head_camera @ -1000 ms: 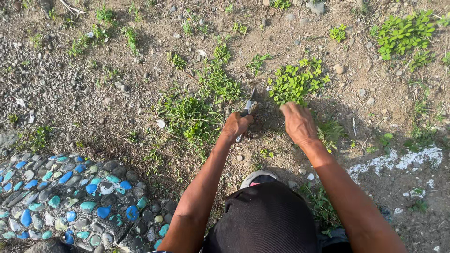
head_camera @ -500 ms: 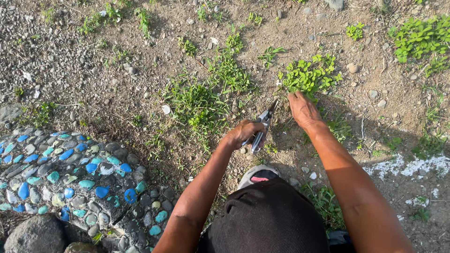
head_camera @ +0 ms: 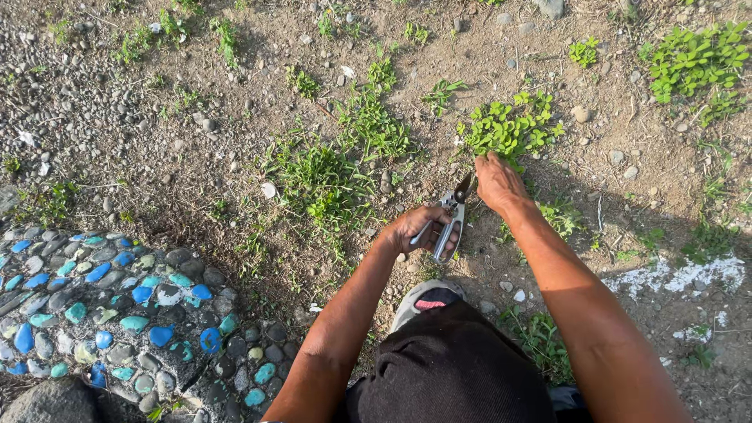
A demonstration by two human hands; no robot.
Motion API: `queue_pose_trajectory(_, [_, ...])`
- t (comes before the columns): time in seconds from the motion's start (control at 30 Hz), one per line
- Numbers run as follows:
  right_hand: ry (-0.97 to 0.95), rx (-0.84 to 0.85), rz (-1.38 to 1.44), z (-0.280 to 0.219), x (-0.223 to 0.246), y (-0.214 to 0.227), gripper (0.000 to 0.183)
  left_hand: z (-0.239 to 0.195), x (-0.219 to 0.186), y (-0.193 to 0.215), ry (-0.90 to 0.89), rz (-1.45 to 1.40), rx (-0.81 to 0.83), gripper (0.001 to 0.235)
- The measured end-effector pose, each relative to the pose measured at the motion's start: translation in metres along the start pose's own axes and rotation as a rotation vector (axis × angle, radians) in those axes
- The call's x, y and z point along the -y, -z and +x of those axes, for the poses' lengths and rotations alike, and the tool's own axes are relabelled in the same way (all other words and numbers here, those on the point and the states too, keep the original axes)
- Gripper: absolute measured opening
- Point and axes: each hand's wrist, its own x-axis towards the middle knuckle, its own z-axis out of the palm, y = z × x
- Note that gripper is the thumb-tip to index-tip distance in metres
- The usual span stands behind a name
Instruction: The person uses shears to cut weeds from the ground near a stone structure and pulls remaining small plants by hand, piling the debris on the soil.
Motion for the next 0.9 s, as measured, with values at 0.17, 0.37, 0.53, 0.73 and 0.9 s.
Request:
queue_pose_trajectory(0.17, [-0.030,-0.040,0.048,-0.005,0.011,0.003,0.054,0.006,0.002,0.003,-0.002,-0.028,0.047,0.035])
queue_pose_trajectory(0.37, [-0.348,0.012,0.386,-0.032,0.053,0.046,0.036,0.011,0.004,0.009,0.026,-0.147,0.116,0.036])
queue_pose_trajectory(0.53, [-0.073,-0.152,0.031,-0.022,0.019,-0.013,0.035,0.027,-0.008,0.005,-0.089,-0.230,0.138,0.030])
queue_pose_trajectory(0.73, [0.021,-0.241,-0.062,-0.058,0.011,-0.004,0.032,0.002,-0.016,-0.026,-0.135,0.055,-0.266,0.025])
queue_pose_trajectory(0.9, [0.078,-0.250,-0.134,-0.056,0.018,0.029,0.044,0.011,-0.068,-0.016,-0.248,0.287,-0.348,0.028])
